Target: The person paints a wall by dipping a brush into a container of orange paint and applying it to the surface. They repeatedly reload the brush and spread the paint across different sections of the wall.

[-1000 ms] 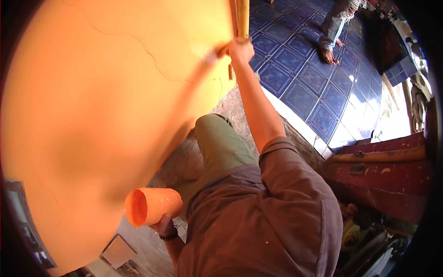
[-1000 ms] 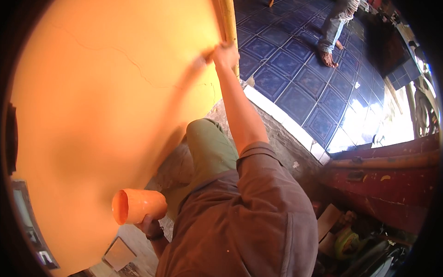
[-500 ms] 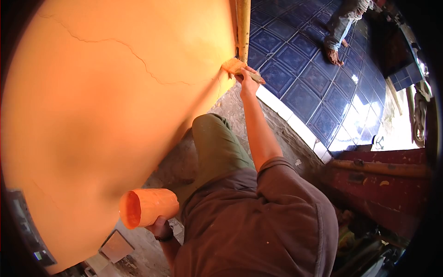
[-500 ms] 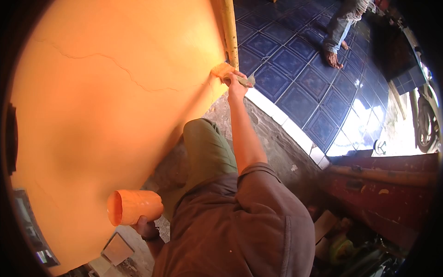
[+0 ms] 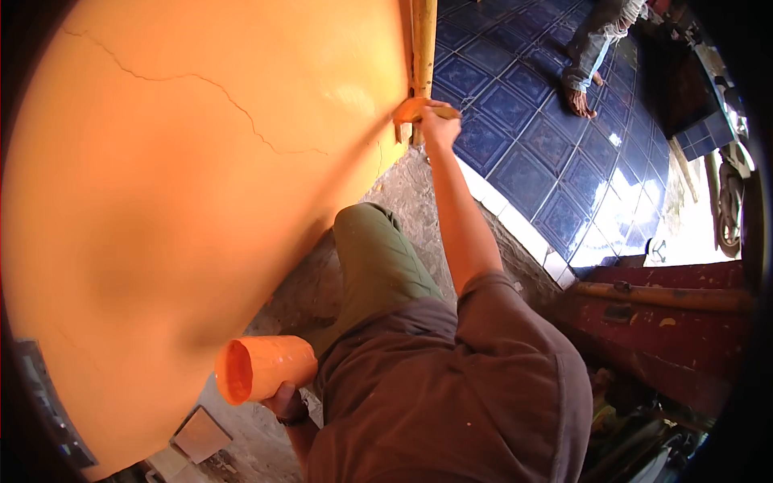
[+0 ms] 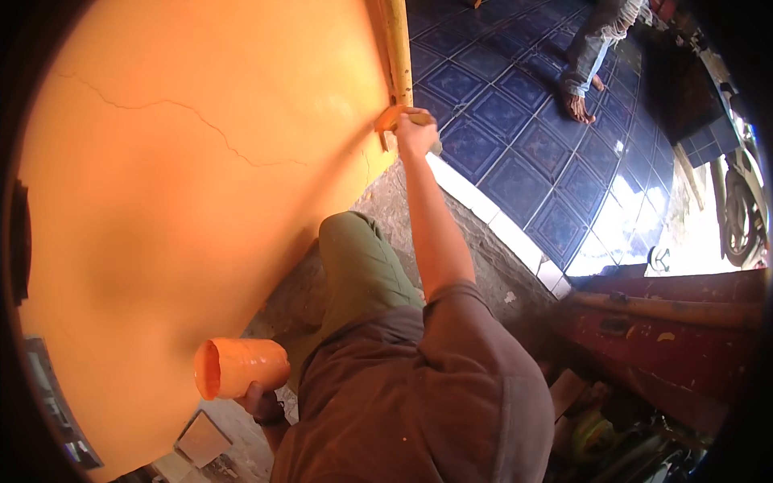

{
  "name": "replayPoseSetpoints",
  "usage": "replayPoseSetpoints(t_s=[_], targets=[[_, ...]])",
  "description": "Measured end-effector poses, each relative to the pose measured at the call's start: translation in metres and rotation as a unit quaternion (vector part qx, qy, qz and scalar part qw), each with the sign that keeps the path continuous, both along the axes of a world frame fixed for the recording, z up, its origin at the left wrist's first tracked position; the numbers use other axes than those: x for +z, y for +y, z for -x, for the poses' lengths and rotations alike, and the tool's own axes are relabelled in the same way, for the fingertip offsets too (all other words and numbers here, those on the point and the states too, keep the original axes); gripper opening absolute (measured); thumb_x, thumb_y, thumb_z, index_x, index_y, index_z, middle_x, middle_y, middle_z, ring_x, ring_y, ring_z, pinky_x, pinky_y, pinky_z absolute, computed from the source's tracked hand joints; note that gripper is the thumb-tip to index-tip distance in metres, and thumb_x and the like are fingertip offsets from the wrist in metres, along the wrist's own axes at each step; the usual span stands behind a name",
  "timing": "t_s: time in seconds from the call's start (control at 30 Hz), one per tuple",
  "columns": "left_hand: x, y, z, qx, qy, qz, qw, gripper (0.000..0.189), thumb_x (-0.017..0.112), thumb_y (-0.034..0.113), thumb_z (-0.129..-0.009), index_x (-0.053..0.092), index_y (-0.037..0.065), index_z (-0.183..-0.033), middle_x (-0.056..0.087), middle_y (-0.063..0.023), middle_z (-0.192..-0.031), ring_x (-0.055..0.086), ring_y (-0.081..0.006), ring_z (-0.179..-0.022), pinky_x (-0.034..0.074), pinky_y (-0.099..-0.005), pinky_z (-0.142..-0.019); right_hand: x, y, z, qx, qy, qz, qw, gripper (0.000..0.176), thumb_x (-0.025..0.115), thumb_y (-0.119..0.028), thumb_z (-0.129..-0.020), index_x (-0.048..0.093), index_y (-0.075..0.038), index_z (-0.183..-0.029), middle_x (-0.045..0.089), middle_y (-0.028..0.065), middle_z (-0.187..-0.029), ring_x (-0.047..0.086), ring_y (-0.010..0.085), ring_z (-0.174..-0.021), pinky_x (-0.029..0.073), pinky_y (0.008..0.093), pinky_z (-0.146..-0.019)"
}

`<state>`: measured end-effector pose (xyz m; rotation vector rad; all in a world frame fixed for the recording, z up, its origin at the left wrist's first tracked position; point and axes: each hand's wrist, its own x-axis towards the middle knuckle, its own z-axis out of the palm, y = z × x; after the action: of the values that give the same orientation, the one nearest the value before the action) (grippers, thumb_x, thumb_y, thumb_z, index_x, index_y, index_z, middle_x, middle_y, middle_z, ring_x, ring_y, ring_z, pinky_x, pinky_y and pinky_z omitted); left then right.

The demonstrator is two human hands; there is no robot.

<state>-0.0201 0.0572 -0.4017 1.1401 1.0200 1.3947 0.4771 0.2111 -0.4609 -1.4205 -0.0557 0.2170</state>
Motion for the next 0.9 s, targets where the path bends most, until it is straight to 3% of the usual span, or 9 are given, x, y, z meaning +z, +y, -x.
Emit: replayPoseSetpoints(t_s=[0.07, 0.13, 0.2, 0.33, 0.43, 0.6, 0.67, 0.8, 0.9], targets=[[-0.007, 0.004, 0.009, -0.017, 0.002, -0.016, 1.0, 0.086, 0.074, 0.019, -0.059, 0.033, 0.001, -0.132, 0.044, -0.016, -0.126, 0.047, -0.0342, -0.113, 0.041, -0.0479, -0.093, -0.033, 0.028, -0.013, -0.043, -0.119, 0.098, 0.987, 0.01, 0.063, -0.005, -0.07, 0.064, 0.001, -0.079, 0.065, 0.0138, -0.074, 0.065, 0.0167, -0.059, 0.051, 0.0276, -0.046], [0.0, 0.008, 0.001, -0.032, 0.004, -0.031, 0.999, 0.085, 0.073, 0.018, -0.06, 0.032, 0.001, -0.132, 0.043, -0.0165, -0.127, 0.046, -0.0346, -0.113, 0.041, -0.0479, -0.094, -0.016, 0.027, -0.016, -0.021, -0.098, 0.067, 0.993, 0.011, 0.063, -0.007, -0.07, 0.065, -0.001, -0.078, 0.065, 0.0142, -0.073, 0.065, 0.0185, -0.058, 0.051, 0.029, -0.048], [0.009, 0.008, -0.013, 0.008, 0.036, -0.06, 0.998, 0.06, 0.055, 0.018, -0.064, 0.043, -0.003, -0.119, 0.05, -0.0186, -0.115, 0.053, -0.031, -0.102, 0.046, -0.0426, -0.087, 0.014, 0.008, -0.007, 0.013, 0.046, -0.053, 0.997, 0.014, 0.062, -0.014, -0.071, 0.067, -0.004, -0.079, 0.065, 0.0151, -0.072, 0.066, 0.0241, -0.061, 0.052, 0.0331, -0.06], [0.009, 0.008, -0.007, 0.011, 0.08, -0.062, 0.995, 0.06, 0.054, 0.015, -0.064, 0.042, -0.004, -0.119, 0.05, -0.0188, -0.115, 0.053, -0.031, -0.102, 0.047, -0.0426, -0.086, -0.008, 0.02, 0.0, -0.023, -0.067, 0.099, 0.993, 0.014, 0.061, -0.014, -0.07, 0.066, -0.003, -0.079, 0.066, 0.0153, -0.077, 0.066, 0.0268, -0.071, 0.051, 0.0335, -0.071], [0.013, 0.011, -0.013, 0.004, 0.058, -0.064, 0.996, 0.061, 0.054, 0.013, -0.064, 0.041, -0.005, -0.121, 0.049, -0.0185, -0.116, 0.054, -0.0314, -0.102, 0.047, -0.0428, -0.086, 0.006, 0.03, -0.006, -0.013, -0.066, 0.071, 0.995, 0.013, 0.061, -0.014, -0.07, 0.065, -0.002, -0.075, 0.066, 0.0149, -0.074, 0.066, 0.0275, -0.072, 0.05, 0.0329, -0.069], [0.012, 0.008, -0.015, -0.012, 0.052, -0.053, 0.997, 0.068, 0.058, 0.014, -0.064, 0.036, -0.004, -0.126, 0.048, -0.0179, -0.119, 0.052, -0.0325, -0.105, 0.045, -0.045, -0.089, 0.049, 0.004, 0.005, -0.042, -0.006, -0.042, 0.998, 0.017, 0.06, -0.016, -0.071, 0.063, 0.0, -0.076, 0.065, 0.0165, -0.073, 0.066, 0.0278, -0.071, 0.05, 0.0342, -0.067], [0.005, 0.007, -0.013, -0.008, 0.047, -0.074, 0.996, 0.07, 0.06, 0.016, -0.064, 0.036, -0.003, -0.127, 0.047, -0.0178, -0.12, 0.051, -0.0329, -0.107, 0.044, -0.0458, -0.09, 0.035, 0.01, 0.007, -0.045, -0.086, 0.192, 0.977, 0.023, 0.063, -0.025, -0.071, 0.064, -0.003, -0.078, 0.066, 0.017, -0.081, 0.065, 0.0315, -0.081, 0.049, 0.0385, -0.076], [0.005, 0.004, -0.01, -0.031, -0.011, -0.044, 0.999, 0.089, 0.077, 0.021, -0.057, 0.033, 0.002, -0.131, 0.045, -0.0148, -0.125, 0.047, -0.0322, -0.113, 0.04, -0.0468, -0.095, 0.047, 0.031, 0.001, -0.032, -0.139, 0.242, 0.96, 0.019, 0.058, -0.02, -0.072, 0.065, -0.006, -0.084, 0.065, 0.0186, -0.082, 0.063, 0.0352, -0.083, 0.048, 0.0402, -0.075], [0.005, 0.003, -0.006, -0.06, -0.012, -0.044, 0.997, 0.088, 0.077, 0.022, -0.058, 0.033, 0.001, -0.131, 0.045, -0.0151, -0.125, 0.047, -0.0321, -0.112, 0.04, -0.0453, -0.095, 0.074, 0.03, -0.017, -0.016, -0.219, 0.079, 0.972, 0.016, 0.061, -0.019, -0.073, 0.064, -0.005, -0.081, 0.064, 0.0176, -0.075, 0.063, 0.0338, -0.073, 0.05, 0.0379, -0.069]])
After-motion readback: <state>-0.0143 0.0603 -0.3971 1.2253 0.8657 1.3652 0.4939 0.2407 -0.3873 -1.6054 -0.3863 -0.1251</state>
